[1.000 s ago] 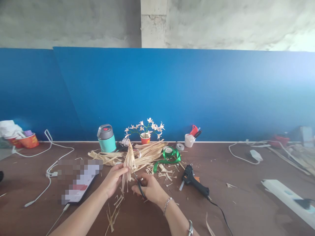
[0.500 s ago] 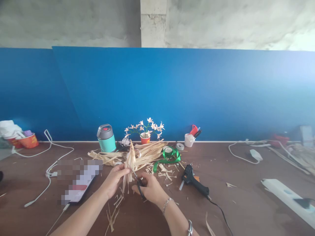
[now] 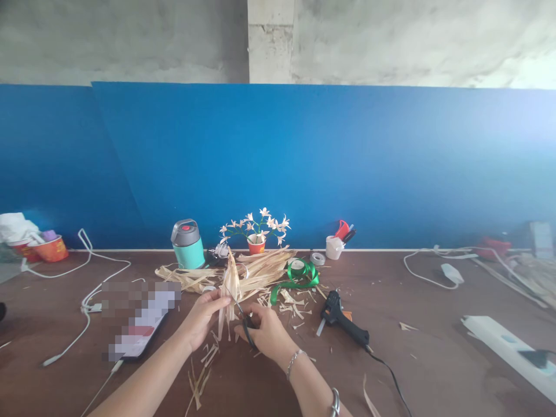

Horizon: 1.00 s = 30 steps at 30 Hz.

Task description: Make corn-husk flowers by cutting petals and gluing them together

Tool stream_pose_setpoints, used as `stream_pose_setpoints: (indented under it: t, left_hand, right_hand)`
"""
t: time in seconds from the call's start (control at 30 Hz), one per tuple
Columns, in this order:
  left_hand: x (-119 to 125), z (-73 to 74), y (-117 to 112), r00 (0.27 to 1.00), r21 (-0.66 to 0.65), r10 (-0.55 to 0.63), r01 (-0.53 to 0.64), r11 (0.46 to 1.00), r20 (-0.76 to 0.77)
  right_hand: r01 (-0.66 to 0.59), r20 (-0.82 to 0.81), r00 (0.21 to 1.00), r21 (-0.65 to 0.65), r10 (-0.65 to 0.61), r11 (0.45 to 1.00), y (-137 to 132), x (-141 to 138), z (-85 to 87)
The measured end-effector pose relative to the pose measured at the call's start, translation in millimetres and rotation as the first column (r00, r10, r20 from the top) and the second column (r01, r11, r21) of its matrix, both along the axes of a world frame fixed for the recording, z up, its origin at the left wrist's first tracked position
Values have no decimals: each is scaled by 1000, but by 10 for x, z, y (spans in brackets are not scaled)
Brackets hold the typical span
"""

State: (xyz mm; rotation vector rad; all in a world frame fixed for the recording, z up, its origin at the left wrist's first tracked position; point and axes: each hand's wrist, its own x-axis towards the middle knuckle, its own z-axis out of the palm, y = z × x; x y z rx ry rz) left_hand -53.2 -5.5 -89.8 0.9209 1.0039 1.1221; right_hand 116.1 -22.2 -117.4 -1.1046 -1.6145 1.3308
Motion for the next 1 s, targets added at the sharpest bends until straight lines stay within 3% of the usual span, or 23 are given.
stream_pose_setpoints:
  t: [0.33, 1.0]
  left_hand:
    - [11, 19, -21, 997, -10, -48, 49, 999, 59]
    - [45, 40, -50, 998, -28, -32, 33, 999, 48]
  right_hand:
    - [16, 4, 1000, -13, -16, 1000, -6, -9, -3]
    - [14, -19, 1000, -1, -14, 1000, -13, -14, 16]
